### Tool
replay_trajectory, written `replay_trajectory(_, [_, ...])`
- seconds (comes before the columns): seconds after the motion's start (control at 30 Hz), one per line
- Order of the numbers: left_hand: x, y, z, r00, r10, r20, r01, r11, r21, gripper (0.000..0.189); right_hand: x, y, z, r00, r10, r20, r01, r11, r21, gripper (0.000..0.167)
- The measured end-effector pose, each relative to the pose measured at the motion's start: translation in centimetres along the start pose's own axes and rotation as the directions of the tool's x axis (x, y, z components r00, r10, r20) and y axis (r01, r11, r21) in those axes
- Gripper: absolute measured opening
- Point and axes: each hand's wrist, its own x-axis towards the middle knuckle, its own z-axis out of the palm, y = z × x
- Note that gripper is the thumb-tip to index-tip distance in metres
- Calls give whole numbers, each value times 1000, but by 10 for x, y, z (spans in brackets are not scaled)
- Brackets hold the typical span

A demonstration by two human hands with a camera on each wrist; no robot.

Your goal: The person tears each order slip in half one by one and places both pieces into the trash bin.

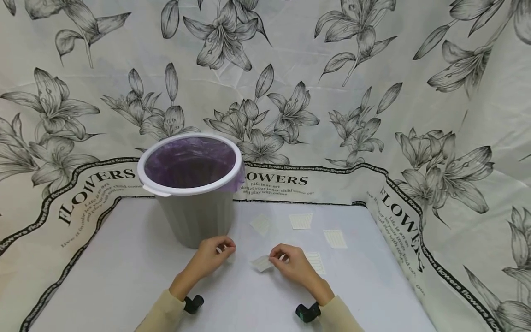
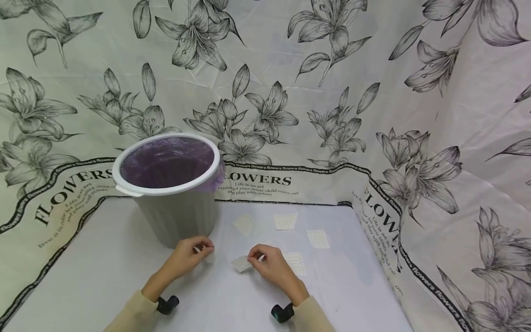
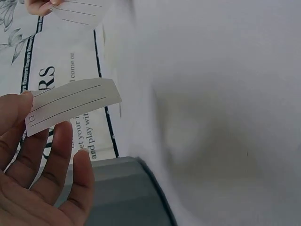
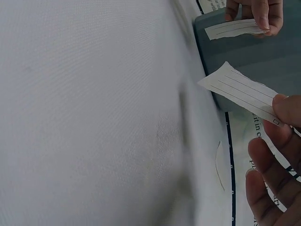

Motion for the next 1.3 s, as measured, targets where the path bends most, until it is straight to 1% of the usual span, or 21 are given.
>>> replay_trajectory(0.2, [-3,4,-10,998,37,47,-39,999,36,9,10,-8,-4,998,-33,48,34,999,-19,7])
replay_trajectory(0.4, [-5,12,-22,993,92,71,-96,994,52,6,23,-20,-10,994,-74,76,76,997,-29,8])
replay_trajectory(0.63, [-7,19,-39,981,162,102,-171,982,85,3,35,-28,-17,989,-101,105,106,993,-44,7])
replay_trajectory(0.83, [-6,28,-52,977,178,121,-193,973,126,3,44,-33,-23,987,-120,107,126,991,-47,8])
replay_trajectory(0.93, [-6,33,-59,974,190,121,-205,970,130,3,49,-38,-26,984,-142,110,148,988,-44,2])
replay_trajectory(1.07, [-6,39,-67,970,219,107,-231,965,126,4,56,-44,-29,981,-159,111,165,985,-45,3])
replay_trajectory(1.23, [-5,48,-76,958,279,75,-287,946,149,8,64,-51,-30,983,-157,90,162,986,-45,6])
replay_trajectory(1.3, [-5,52,-81,954,295,56,-300,939,165,9,67,-54,-31,984,-161,78,164,986,-41,4])
